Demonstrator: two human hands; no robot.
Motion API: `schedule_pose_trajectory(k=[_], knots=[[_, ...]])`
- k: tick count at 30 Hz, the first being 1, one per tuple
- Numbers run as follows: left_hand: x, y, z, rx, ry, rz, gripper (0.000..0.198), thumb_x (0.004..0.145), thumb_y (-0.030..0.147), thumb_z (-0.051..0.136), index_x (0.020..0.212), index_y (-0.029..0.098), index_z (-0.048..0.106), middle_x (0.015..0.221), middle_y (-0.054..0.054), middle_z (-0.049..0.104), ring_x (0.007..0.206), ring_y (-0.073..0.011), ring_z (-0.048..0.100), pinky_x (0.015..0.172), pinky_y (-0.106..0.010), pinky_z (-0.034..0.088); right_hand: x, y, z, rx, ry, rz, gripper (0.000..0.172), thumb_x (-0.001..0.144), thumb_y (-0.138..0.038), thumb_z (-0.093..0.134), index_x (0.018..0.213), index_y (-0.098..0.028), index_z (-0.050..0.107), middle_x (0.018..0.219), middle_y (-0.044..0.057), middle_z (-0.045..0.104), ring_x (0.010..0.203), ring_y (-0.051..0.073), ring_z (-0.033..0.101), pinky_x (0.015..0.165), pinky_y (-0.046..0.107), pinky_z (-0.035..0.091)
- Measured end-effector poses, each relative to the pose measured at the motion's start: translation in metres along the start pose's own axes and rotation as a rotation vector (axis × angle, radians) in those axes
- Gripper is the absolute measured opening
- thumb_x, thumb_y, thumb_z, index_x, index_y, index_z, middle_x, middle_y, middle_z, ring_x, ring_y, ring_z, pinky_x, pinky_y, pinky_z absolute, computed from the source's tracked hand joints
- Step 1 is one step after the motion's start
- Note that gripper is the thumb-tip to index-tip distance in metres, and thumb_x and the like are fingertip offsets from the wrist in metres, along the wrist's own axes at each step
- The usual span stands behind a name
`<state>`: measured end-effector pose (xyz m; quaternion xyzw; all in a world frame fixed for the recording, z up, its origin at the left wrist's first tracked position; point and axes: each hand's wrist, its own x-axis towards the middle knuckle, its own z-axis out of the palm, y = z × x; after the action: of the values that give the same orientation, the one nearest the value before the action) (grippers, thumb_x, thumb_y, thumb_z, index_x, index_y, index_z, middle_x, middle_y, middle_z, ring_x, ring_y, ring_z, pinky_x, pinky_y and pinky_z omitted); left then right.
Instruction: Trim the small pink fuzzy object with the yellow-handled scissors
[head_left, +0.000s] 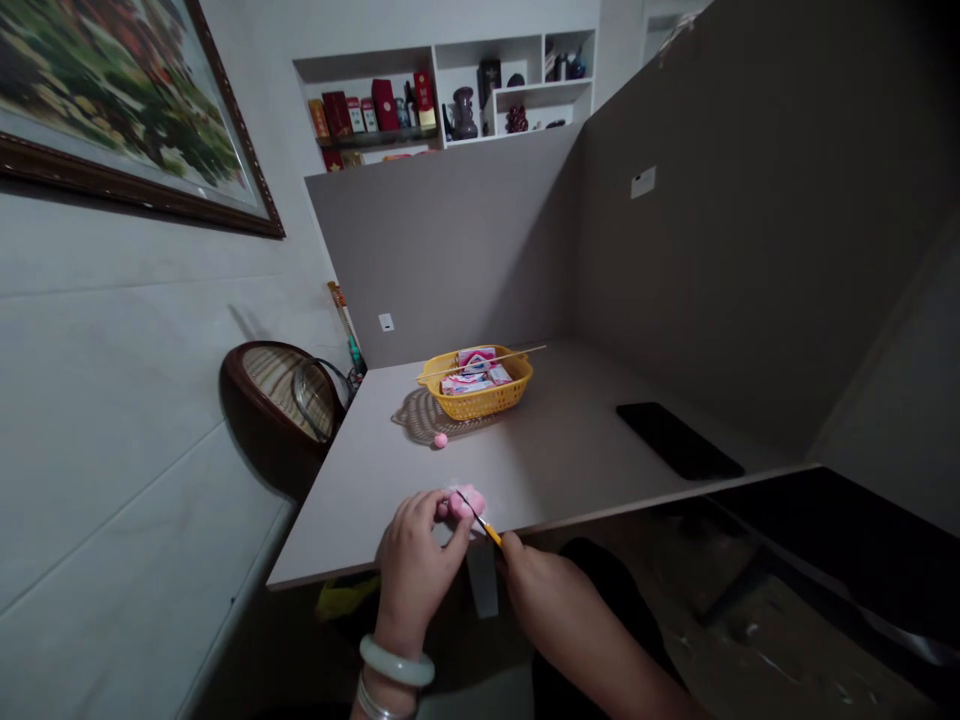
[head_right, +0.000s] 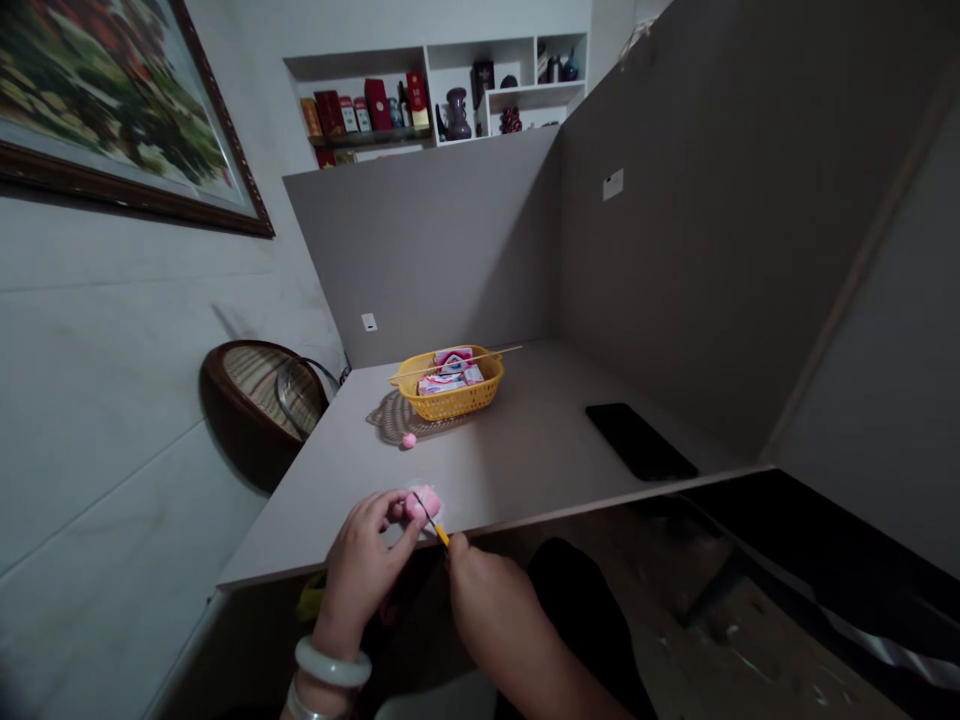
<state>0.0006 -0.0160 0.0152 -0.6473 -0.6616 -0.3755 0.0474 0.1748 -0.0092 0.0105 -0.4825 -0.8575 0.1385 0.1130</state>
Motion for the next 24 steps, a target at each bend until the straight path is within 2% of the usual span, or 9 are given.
schedule_pose_trajectory(k=[4, 10, 17, 24], knots=[[0.000, 0.001, 0.002, 0.014, 0.025, 0.006, 0.020, 0.089, 0.041, 0.058, 0.093, 0.022, 0.064, 0.088, -0.004, 0.066, 0.084, -0.0204, 0.061, 0.074, -0.033, 0.050, -0.001, -0.001, 0.000, -0.014, -0.017, 0.006, 0.028, 0.090, -0.001, 0.040, 0.103, -0.017, 0.059, 0.087, 0.007, 0.074, 0.075, 0.020, 0.072, 0.053, 0.026, 0.031], [-0.001, 0.001, 0.003, 0.023, 0.036, 0.025, 0.018, 0.089, 0.037, 0.058, 0.096, 0.022, 0.064, 0.088, -0.003, 0.065, 0.084, -0.0194, 0.060, 0.074, -0.032, 0.049, -0.017, 0.012, 0.004, -0.088, -0.061, 0.018, 0.025, 0.091, -0.002, 0.040, 0.096, -0.019, 0.058, 0.083, 0.006, 0.074, 0.073, 0.022, 0.072, 0.051, 0.027, 0.031], [0.000, 0.001, 0.001, 0.019, 0.003, 0.019, 0.017, 0.088, 0.038, 0.058, 0.091, 0.022, 0.064, 0.086, -0.003, 0.064, 0.084, -0.0193, 0.060, 0.073, -0.031, 0.049, 0.003, 0.001, -0.007, -0.090, -0.006, -0.024, 0.022, 0.093, -0.005, 0.041, 0.096, -0.018, 0.058, 0.083, 0.007, 0.074, 0.072, 0.021, 0.072, 0.050, 0.027, 0.030], [0.000, -0.001, 0.001, 0.010, 0.005, 0.026, 0.018, 0.088, 0.037, 0.058, 0.094, 0.022, 0.065, 0.087, -0.004, 0.065, 0.083, -0.0192, 0.059, 0.074, -0.031, 0.048, -0.013, 0.007, -0.005, -0.074, -0.043, -0.011, 0.025, 0.092, -0.003, 0.041, 0.098, -0.019, 0.059, 0.085, 0.007, 0.074, 0.075, 0.020, 0.072, 0.053, 0.025, 0.033]])
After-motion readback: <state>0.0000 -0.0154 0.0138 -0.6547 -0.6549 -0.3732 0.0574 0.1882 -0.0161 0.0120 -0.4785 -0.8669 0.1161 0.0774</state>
